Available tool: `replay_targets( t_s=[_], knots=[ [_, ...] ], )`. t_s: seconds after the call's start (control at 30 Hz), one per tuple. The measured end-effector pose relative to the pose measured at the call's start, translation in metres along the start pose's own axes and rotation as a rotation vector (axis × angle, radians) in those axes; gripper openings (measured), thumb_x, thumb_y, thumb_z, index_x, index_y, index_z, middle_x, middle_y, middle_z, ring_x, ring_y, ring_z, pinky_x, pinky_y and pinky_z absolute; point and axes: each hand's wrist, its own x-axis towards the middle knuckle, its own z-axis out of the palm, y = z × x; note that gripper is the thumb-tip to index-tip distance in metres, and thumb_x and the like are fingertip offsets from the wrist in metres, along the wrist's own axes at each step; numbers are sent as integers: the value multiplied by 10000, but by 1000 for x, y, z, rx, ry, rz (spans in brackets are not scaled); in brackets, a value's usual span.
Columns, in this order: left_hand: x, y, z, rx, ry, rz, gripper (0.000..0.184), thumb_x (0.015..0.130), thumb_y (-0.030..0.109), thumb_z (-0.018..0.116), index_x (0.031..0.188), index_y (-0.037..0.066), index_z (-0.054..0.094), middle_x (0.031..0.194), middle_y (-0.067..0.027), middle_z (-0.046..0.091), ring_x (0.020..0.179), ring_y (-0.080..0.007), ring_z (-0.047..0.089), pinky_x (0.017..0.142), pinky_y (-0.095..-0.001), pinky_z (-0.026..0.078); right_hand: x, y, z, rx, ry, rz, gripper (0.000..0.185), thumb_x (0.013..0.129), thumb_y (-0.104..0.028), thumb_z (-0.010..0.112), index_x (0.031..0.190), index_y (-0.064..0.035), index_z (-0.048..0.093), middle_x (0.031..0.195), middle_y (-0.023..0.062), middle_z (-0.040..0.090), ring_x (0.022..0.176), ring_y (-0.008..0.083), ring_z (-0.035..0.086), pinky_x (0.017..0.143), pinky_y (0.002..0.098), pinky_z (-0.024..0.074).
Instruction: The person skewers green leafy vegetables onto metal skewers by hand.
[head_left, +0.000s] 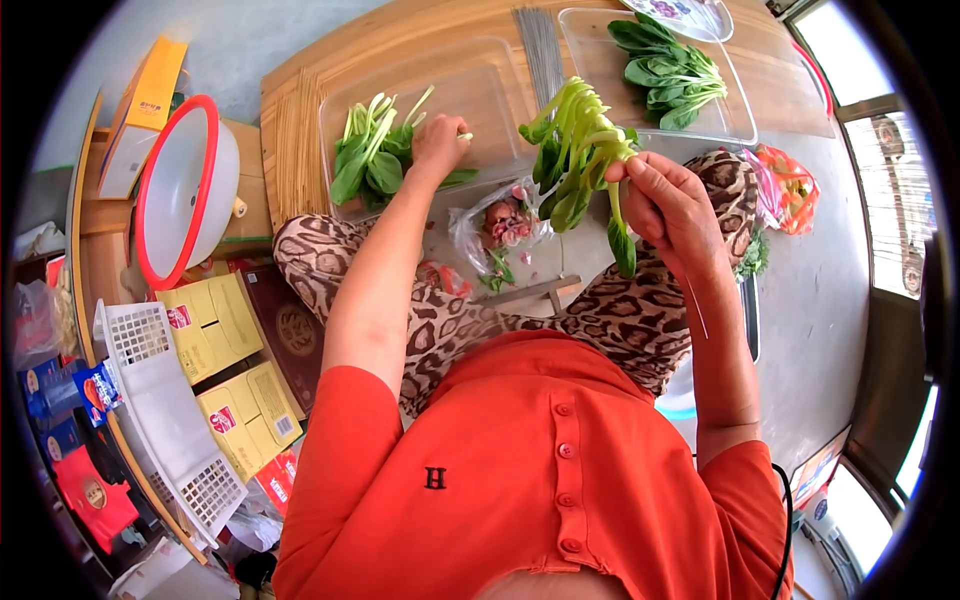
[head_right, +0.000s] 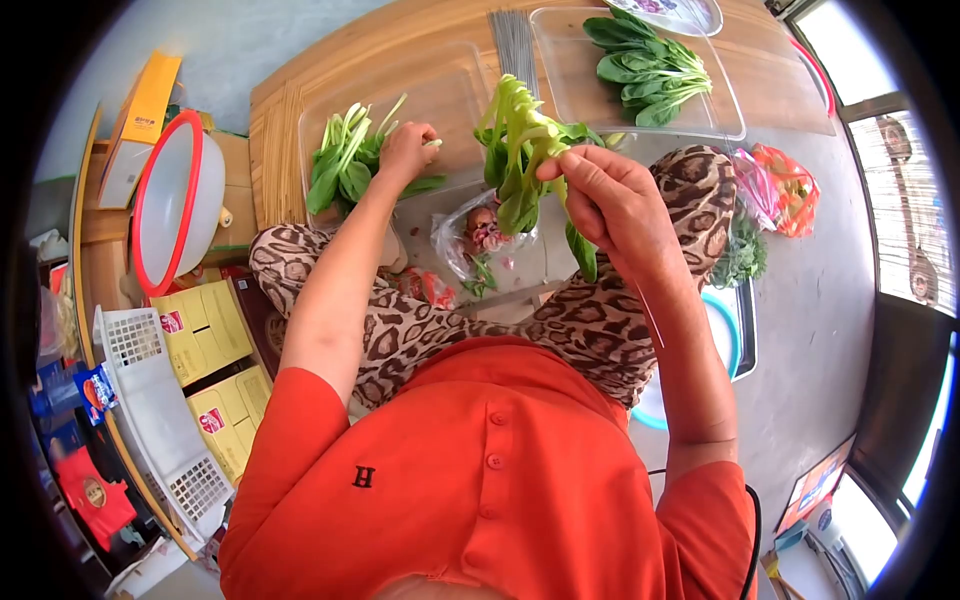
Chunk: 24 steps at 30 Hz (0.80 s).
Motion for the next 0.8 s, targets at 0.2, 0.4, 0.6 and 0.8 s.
replay_targets(
  t_s=[0.2, 0.4, 0.6, 0.8],
  knots=[
    [10, 9, -59, -1113, 36, -169, 203, 857, 112, 648, 1016, -14, 653, 907, -53, 670, 781, -129, 649, 700, -247, 495, 2, 2, -1, -8, 9, 18, 261, 990, -217, 475, 962, -10, 632, 500, -62, 366, 415, 23, 281, 394, 190, 199],
    [-14, 43, -136, -1684, -81, -136, 329, 915, 161, 609, 1184, -26, 584, 968, -84, 657, 836, -168, 647, 778, -312, 550, 2, -4, 21, -28, -81, 1, 264, 985, -226, 485, 976, -9, 635, 508, -71, 365, 421, 20, 288, 406, 187, 211],
    [-43, 74, -172, -1817, -134, -22, 316, 888, 199, 652, 1142, 22, 593, 964, -86, 647, 819, -163, 634, 753, -294, 540, -6, -15, 48, -195, -161, -5, 262, 984, -231, 490, 968, -23, 648, 515, -82, 380, 437, 11, 300, 424, 188, 209],
    [-58, 75, -184, -1869, -152, 23, 229, 850, 226, 703, 1003, 91, 599, 948, -62, 639, 787, -131, 619, 695, -258, 511, -12, -24, 62, -228, -193, 6, 262, 989, -223, 483, 954, -25, 652, 511, -81, 375, 440, 11, 301, 429, 188, 205]
  ],
)
